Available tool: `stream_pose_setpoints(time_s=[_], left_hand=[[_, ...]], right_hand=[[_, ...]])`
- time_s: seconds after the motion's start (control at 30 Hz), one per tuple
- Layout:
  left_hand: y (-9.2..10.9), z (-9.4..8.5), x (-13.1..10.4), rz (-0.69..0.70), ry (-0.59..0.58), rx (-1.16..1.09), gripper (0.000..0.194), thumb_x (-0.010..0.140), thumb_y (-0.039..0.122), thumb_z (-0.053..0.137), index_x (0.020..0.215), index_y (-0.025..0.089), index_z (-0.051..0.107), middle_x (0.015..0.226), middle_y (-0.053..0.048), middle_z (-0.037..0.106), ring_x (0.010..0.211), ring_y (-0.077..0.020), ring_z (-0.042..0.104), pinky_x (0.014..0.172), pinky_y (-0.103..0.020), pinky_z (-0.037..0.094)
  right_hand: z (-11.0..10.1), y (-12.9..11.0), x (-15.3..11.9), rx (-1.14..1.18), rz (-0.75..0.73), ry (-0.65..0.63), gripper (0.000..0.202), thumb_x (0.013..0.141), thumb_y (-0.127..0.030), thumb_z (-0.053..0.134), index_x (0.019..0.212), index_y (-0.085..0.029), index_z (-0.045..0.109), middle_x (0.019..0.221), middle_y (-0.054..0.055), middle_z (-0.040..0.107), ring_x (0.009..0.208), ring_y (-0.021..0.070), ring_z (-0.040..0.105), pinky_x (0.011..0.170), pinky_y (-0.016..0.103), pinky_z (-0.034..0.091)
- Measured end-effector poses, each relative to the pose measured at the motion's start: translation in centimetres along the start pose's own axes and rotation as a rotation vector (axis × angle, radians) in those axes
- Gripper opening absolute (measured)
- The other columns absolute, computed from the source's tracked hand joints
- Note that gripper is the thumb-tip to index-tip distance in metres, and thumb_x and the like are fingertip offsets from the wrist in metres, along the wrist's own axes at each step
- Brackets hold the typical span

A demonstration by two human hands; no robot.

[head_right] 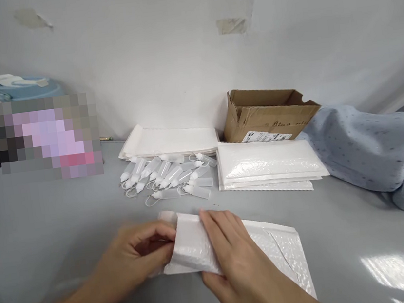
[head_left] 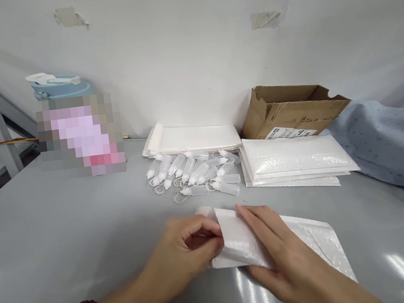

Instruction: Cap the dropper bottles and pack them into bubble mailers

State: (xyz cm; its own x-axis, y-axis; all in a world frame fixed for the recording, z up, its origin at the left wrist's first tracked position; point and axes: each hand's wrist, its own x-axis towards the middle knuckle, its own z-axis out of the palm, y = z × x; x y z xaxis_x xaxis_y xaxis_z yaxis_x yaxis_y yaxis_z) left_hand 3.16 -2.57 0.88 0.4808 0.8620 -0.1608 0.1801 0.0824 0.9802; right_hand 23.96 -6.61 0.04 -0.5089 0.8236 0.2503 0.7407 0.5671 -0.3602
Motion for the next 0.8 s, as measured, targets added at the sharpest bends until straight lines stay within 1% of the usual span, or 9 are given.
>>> stream_pose_setpoints(time_s=[0.13, 0.27, 0.33, 0.4, 0.47, 0.5, 0.6, 0.7, 0.8], left_hand=[[-1.6, 0.8, -0.4, 0.312, 0.046, 0.318, 0.023, 0.082, 0.009, 0.048, 0.064, 0.014, 0.062, 0.058, 0.0, 0.056, 0.054, -0.01, 0.046, 0.051, -0.02, 0.037], [-2.3, 0.9, -0.3, 0.597, 0.078, 0.445, 0.028, 0.084, 0.003, 0.042, 0.062, 0.014, 0.057, 0.067, -0.005, 0.059, 0.066, -0.014, 0.049, 0.062, -0.024, 0.041], [-1.6, 0.5, -0.3, 0.572, -0.015, 0.439, 0.027, 0.082, 0.0, 0.041, 0.064, 0.014, 0.057, 0.068, -0.004, 0.059, 0.064, -0.0126, 0.048, 0.06, -0.023, 0.04], [-0.3, -0.4, -0.3, 0.431, -0.231, 0.402, 0.026, 0.08, -0.002, 0.043, 0.068, 0.014, 0.059, 0.068, 0.0, 0.058, 0.061, -0.0106, 0.048, 0.058, -0.021, 0.039], [1.1, -1.9, -0.1, 0.291, -0.429, 0.386, 0.022, 0.084, 0.003, 0.049, 0.074, 0.017, 0.063, 0.075, 0.002, 0.061, 0.068, -0.0102, 0.053, 0.066, -0.019, 0.043], [1.6, -2.8, 0.0, 0.243, -0.447, 0.37, 0.017, 0.086, 0.009, 0.053, 0.084, 0.019, 0.066, 0.087, 0.002, 0.065, 0.079, -0.0121, 0.058, 0.074, -0.02, 0.044], [1.6, -5.2, 0.9, 0.159, -0.197, 0.407, 0.018, 0.092, 0.026, 0.05, 0.099, 0.025, 0.067, 0.098, 0.001, 0.067, 0.091, -0.0153, 0.061, 0.081, -0.024, 0.047], [0.0, -6.3, 2.0, 0.248, 0.108, 0.701, 0.026, 0.094, 0.031, 0.043, 0.101, 0.022, 0.067, 0.102, -0.005, 0.065, 0.095, -0.0198, 0.057, 0.081, -0.031, 0.048], [-1.4, -6.3, 2.6, 0.355, 0.145, 0.916, 0.028, 0.094, 0.028, 0.041, 0.106, 0.02, 0.066, 0.118, -0.01, 0.058, 0.106, -0.024, 0.051, 0.089, -0.04, 0.046]], right_hand=[[0.1, -0.7, 0.1, 0.003, -0.078, -0.003, 0.069, 0.075, -0.007, 0.046, 0.141, -0.005, 0.025, 0.124, 0.018, 0.048, 0.113, 0.0289, 0.046, 0.092, 0.043, 0.047], [0.0, -0.8, 0.2, -0.004, -0.106, 0.026, 0.064, 0.078, -0.007, 0.046, 0.14, -0.004, 0.027, 0.123, 0.019, 0.048, 0.111, 0.0291, 0.046, 0.091, 0.044, 0.046], [0.1, -0.8, 0.1, -0.004, -0.105, 0.028, 0.065, 0.079, -0.008, 0.047, 0.14, -0.004, 0.027, 0.123, 0.019, 0.048, 0.11, 0.029, 0.046, 0.091, 0.044, 0.046], [0.1, -0.7, 0.1, -0.002, -0.097, 0.017, 0.067, 0.077, -0.008, 0.049, 0.14, -0.004, 0.026, 0.124, 0.019, 0.047, 0.112, 0.0295, 0.045, 0.091, 0.044, 0.045], [0.0, -0.5, 0.1, -0.002, -0.087, 0.0, 0.071, 0.074, -0.008, 0.05, 0.14, -0.004, 0.026, 0.124, 0.019, 0.047, 0.113, 0.03, 0.044, 0.092, 0.044, 0.045], [0.0, -0.4, 0.1, -0.006, -0.083, -0.01, 0.072, 0.073, -0.008, 0.051, 0.141, -0.004, 0.026, 0.125, 0.019, 0.047, 0.113, 0.0301, 0.044, 0.092, 0.045, 0.045], [-0.4, 0.1, 0.2, -0.043, -0.07, -0.036, 0.072, 0.074, -0.01, 0.054, 0.141, -0.006, 0.027, 0.126, 0.019, 0.045, 0.114, 0.0311, 0.042, 0.09, 0.046, 0.045], [-0.7, 0.3, 0.3, -0.072, -0.067, -0.053, 0.069, 0.076, -0.013, 0.056, 0.139, -0.008, 0.029, 0.127, 0.02, 0.045, 0.114, 0.0318, 0.042, 0.089, 0.047, 0.046], [-0.8, 0.2, 0.3, -0.064, -0.072, -0.057, 0.066, 0.076, -0.013, 0.056, 0.137, -0.008, 0.031, 0.127, 0.02, 0.046, 0.113, 0.0314, 0.043, 0.088, 0.047, 0.047]])
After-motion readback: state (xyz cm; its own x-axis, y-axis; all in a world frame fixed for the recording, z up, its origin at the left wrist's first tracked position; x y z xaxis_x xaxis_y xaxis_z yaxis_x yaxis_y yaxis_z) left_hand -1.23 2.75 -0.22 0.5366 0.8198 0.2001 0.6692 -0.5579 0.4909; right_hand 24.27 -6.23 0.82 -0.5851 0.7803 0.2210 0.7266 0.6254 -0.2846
